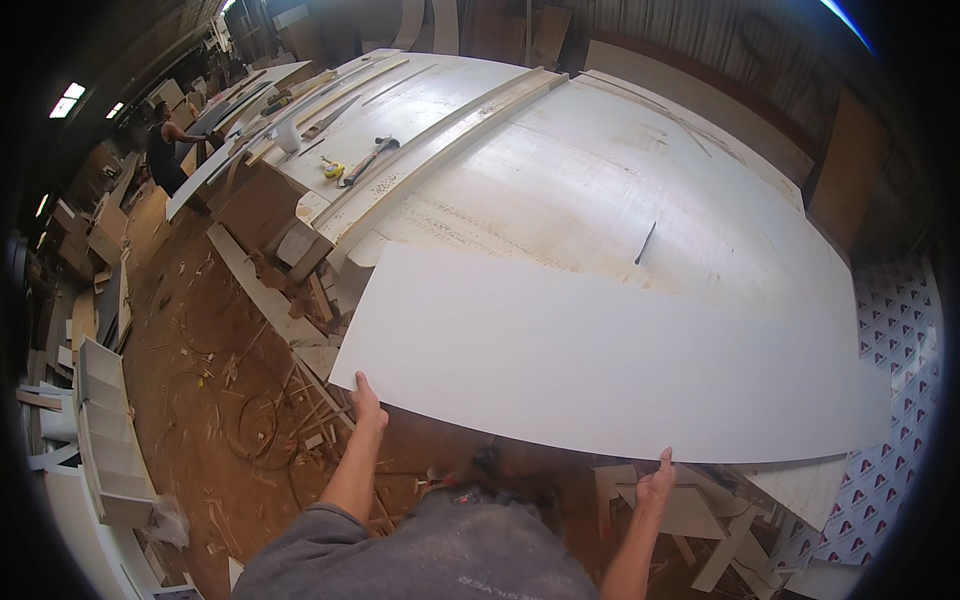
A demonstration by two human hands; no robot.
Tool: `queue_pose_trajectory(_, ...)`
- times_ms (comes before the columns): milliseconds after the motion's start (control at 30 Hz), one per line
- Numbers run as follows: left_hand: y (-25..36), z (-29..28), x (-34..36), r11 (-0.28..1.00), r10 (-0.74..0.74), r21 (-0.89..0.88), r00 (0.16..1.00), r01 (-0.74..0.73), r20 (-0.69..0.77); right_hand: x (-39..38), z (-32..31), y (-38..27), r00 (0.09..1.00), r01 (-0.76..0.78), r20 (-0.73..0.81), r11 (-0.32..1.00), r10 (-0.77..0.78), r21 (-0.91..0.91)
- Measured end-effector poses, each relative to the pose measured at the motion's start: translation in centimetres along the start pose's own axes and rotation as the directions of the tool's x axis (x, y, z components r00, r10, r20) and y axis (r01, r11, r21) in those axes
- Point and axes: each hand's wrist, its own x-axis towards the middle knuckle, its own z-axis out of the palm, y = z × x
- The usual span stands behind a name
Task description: The person cuts white boards using a table saw, hammers a wooden strip into place, and handles large plywood sheets in a woodworking shop.
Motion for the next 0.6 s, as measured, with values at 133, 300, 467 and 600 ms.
queue_pose_trajectory(133, 3.5, 1.5, 5.9, 0.994, -0.015, 0.106, 1.000, 0.015, -0.006, -2.9, 3.3, 2.2, 0.995, -0.055, 0.079, 0.998, 0.053, 0.020)
queue_pose_trajectory(300, 6.9, 5.3, 9.2, 0.988, -0.023, 0.156, 0.998, 0.014, 0.053, -4.1, 6.1, 4.6, 0.993, -0.111, 0.040, 0.993, 0.110, 0.030)
queue_pose_trajectory(467, 7.5, 8.7, 15.4, 0.980, -0.013, 0.198, 0.994, -0.009, 0.109, -2.9, 9.0, 6.3, 0.984, -0.159, 0.097, 0.984, 0.152, 0.080)
queue_pose_trajectory(600, 6.0, 11.6, 19.2, 0.978, -0.090, 0.203, 0.978, 0.050, 0.191, -1.7, 9.9, 6.9, 0.990, -0.137, -0.028, 0.987, 0.140, 0.080)
